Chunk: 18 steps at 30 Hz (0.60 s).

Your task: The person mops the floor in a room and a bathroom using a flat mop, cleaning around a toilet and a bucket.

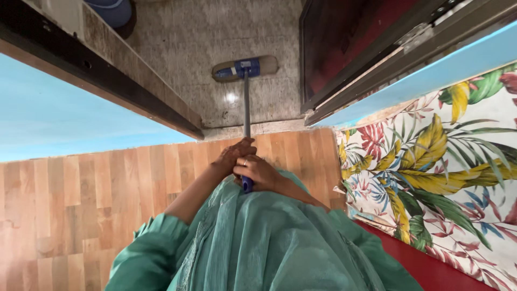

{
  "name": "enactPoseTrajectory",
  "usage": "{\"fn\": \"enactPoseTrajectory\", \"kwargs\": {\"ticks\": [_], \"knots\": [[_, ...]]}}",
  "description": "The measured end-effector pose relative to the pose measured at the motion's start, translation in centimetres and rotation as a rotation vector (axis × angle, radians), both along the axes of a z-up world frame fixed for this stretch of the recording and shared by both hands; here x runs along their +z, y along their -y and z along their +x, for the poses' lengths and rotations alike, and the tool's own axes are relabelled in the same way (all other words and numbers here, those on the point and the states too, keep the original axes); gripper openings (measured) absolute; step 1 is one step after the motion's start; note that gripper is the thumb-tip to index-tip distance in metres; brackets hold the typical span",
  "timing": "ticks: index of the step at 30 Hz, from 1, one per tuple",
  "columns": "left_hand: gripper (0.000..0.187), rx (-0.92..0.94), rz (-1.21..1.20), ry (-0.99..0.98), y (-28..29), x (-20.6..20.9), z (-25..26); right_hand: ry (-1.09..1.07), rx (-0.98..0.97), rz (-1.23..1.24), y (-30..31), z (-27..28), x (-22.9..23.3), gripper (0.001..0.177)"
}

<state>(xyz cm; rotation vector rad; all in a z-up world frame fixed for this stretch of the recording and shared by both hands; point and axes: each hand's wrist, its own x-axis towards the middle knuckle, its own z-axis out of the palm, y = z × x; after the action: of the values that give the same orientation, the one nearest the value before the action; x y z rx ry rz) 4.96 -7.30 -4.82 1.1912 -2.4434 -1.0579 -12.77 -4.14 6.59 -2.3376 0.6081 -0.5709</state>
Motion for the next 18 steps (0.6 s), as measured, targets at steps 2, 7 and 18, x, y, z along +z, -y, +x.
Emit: {"fn": "enactPoseTrajectory", "kwargs": {"ticks": [2,7,18], "knots": [[0.030,-0.023,-0.063,-0.146,-1.7,1.0,0.4,0.050,-0.003,-0.039,-1.4,-0.4,1.6,0.024],[0.065,-0.122,-0.405,0.241,-6.7,2.8,-3.1,0.217,0.060,-0.285,-3.3,-2.7,1.4,0.017],[0.061,0.000,-0.238,0.136,2.6,-3.9,-3.3,0.260,-0.018,-0.207,4.7,-2.9,-1.2,0.016]]}}
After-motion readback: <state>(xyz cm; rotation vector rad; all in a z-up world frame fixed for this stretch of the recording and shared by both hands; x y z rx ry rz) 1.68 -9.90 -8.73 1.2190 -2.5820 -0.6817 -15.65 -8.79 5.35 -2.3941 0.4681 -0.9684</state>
